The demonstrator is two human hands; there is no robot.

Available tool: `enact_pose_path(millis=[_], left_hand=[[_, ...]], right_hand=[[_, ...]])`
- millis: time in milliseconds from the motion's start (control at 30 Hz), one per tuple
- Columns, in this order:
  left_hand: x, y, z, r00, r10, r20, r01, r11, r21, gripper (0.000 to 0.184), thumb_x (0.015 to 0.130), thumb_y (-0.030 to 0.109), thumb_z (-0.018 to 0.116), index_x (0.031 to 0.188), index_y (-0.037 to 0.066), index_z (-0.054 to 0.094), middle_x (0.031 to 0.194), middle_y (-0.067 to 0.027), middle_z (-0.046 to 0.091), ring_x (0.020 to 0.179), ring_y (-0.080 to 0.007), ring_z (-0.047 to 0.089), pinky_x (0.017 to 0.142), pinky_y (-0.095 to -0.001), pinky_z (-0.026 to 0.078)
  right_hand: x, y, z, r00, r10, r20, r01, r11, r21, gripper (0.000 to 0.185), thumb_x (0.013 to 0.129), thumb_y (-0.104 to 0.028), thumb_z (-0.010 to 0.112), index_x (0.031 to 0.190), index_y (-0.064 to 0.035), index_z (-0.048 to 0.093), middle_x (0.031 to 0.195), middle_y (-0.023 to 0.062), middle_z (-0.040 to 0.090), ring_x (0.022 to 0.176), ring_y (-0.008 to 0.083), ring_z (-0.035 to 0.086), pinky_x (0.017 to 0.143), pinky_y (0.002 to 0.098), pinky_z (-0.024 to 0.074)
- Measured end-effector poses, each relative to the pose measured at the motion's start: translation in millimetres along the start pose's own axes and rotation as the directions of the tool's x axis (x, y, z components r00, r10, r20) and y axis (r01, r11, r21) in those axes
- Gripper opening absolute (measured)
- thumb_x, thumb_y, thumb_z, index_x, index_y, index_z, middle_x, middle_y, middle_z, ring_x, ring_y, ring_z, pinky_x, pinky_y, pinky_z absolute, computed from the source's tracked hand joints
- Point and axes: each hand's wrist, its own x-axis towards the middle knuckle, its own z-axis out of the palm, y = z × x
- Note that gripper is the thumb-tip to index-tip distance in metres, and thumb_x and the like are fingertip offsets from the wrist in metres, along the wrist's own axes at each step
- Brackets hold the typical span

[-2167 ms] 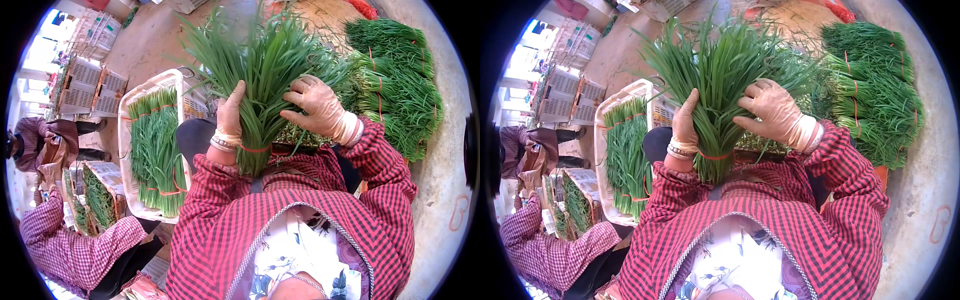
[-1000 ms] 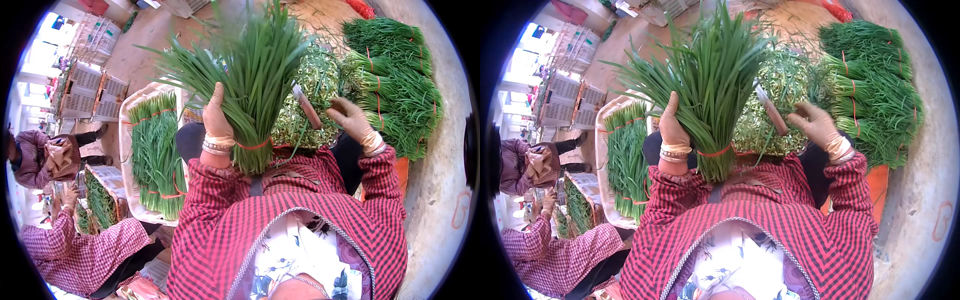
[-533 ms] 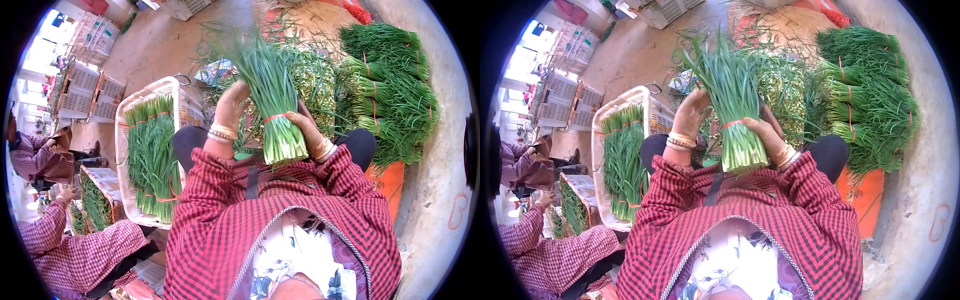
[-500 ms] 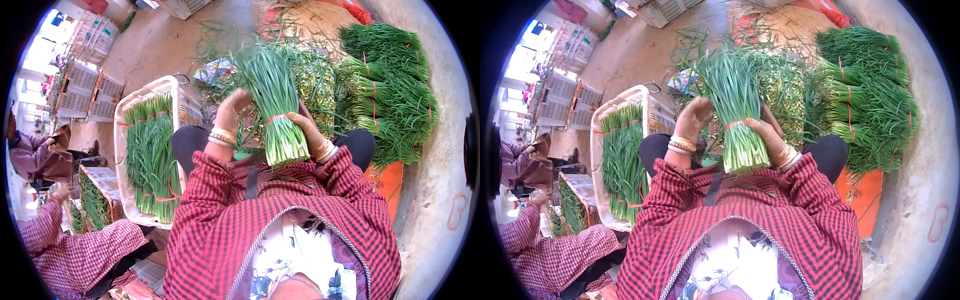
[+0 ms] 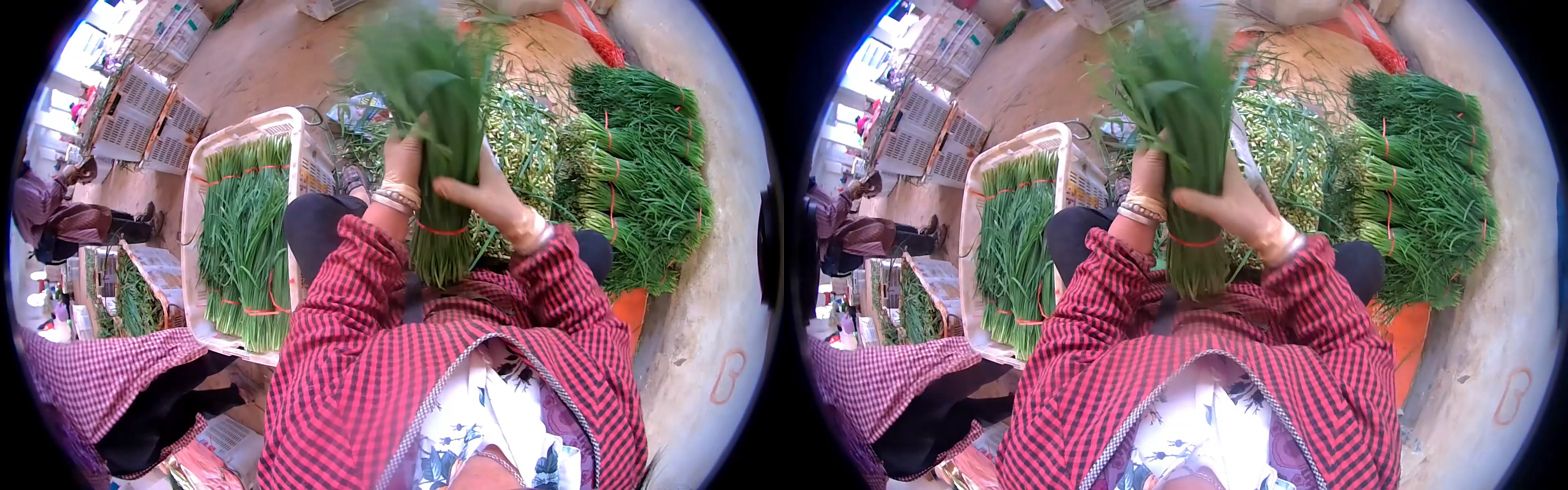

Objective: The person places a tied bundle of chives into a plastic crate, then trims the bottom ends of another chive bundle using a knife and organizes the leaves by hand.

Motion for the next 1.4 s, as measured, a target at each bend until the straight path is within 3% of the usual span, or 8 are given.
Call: enact_pose_path(millis=[33,133,367,600,733,833,900,1400], left_hand=[[-3,0,12,0.967,0.224,-0.124,-0.175,0.932,0.318,0.040,0.091,0.027,0.066,0.117,-0.004,0.059,0.107,-0.0107,0.067,0.090,-0.0216,0.065,0.081,-0.0330,0.053],[-17,10,33,0.976,0.199,-0.089,-0.183,0.970,0.160,0.043,0.088,0.022,0.071,0.119,-0.004,0.057,0.108,-0.0111,0.066,0.089,-0.0197,0.065,0.078,-0.0314,0.053],[-28,24,26,0.975,0.124,-0.183,-0.131,0.991,-0.031,0.038,0.091,0.019,0.066,0.121,-0.002,0.055,0.109,-0.0149,0.066,0.091,-0.0269,0.068,0.077,-0.0394,0.058],[-39,23,31,0.972,0.130,-0.195,-0.134,0.991,-0.008,0.040,0.090,0.017,0.066,0.122,-0.004,0.053,0.110,-0.0152,0.065,0.090,-0.0266,0.068,0.075,-0.0390,0.059],[-48,27,35,0.957,0.178,-0.229,-0.162,0.983,0.086,0.039,0.091,0.016,0.066,0.122,-0.003,0.052,0.110,-0.0138,0.064,0.089,-0.0251,0.067,0.074,-0.0377,0.059],[-48,28,33,0.966,0.194,-0.171,-0.185,0.981,0.065,0.038,0.092,0.015,0.064,0.123,-0.003,0.053,0.111,-0.0132,0.064,0.090,-0.0244,0.067,0.075,-0.0367,0.058],[-53,32,42,0.964,0.170,-0.207,-0.150,0.983,0.107,0.029,0.094,0.016,0.062,0.115,-0.003,0.060,0.103,-0.0086,0.067,0.081,-0.0170,0.065,0.070,-0.0294,0.054],[-68,43,53,0.982,0.173,-0.079,-0.164,0.980,0.111,0.036,0.092,0.014,0.063,0.123,-0.002,0.055,0.111,-0.0106,0.064,0.091,-0.0205,0.066,0.079,-0.0324,0.056]], right_hand=[[13,10,-2,0.994,-0.068,-0.088,0.061,0.995,-0.077,0.080,0.078,-0.021,0.078,0.141,0.0020,0.034,0.133,0.0127,0.051,0.120,0.0205,0.050,0.101,0.0337,0.0413],[42,17,-21,0.907,-0.052,-0.418,0.127,0.980,0.156,0.052,0.079,-0.014,0.075,0.123,0.0017,0.053,0.110,0.0092,0.065,0.097,0.0195,0.062,0.085,0.0320,0.0514],[14,2,-55,0.841,0.196,-0.504,0.072,0.883,0.464,0.036,0.082,-0.012,0.073,0.113,0.0008,0.062,0.104,0.0063,0.067,0.090,0.0182,0.064,0.079,0.0306,0.0529],[11,-4,-71,0.843,0.135,-0.521,0.001,0.967,0.253,0.048,0.084,-0.027,0.075,0.120,0.0006,0.059,0.112,0.0047,0.064,0.100,0.0158,0.058,0.090,0.0287,0.0460],[19,-18,-107,0.745,-0.233,-0.625,0.336,0.940,0.051,0.034,0.088,-0.020,0.071,0.116,-0.0024,0.062,0.109,0.0032,0.064,0.099,0.0130,0.057,0.091,0.0277,0.0446],[17,-83,-97,0.618,-0.588,-0.522,0.384,0.805,-0.453,0.018,0.087,-0.010,0.070,0.103,-0.0039,0.069,0.106,0.0049,0.066,0.099,0.0168,0.060,0.091,0.0290,0.0455],[24,-108,-80,0.652,-0.754,-0.081,0.413,0.443,-0.796,0.010,0.081,-0.009,0.071,0.091,-0.0064,0.072,0.103,0.0067,0.067,0.102,0.0237,0.061,0.092,0.0332,0.0461],[57,-86,-79,0.789,-0.543,0.289,0.393,0.084,-0.916,0.015,0.079,-0.019,0.065,0.090,-0.0091,0.067,0.103,0.0070,0.062,0.118,0.0290,0.052,0.105,0.0480,0.0330]])
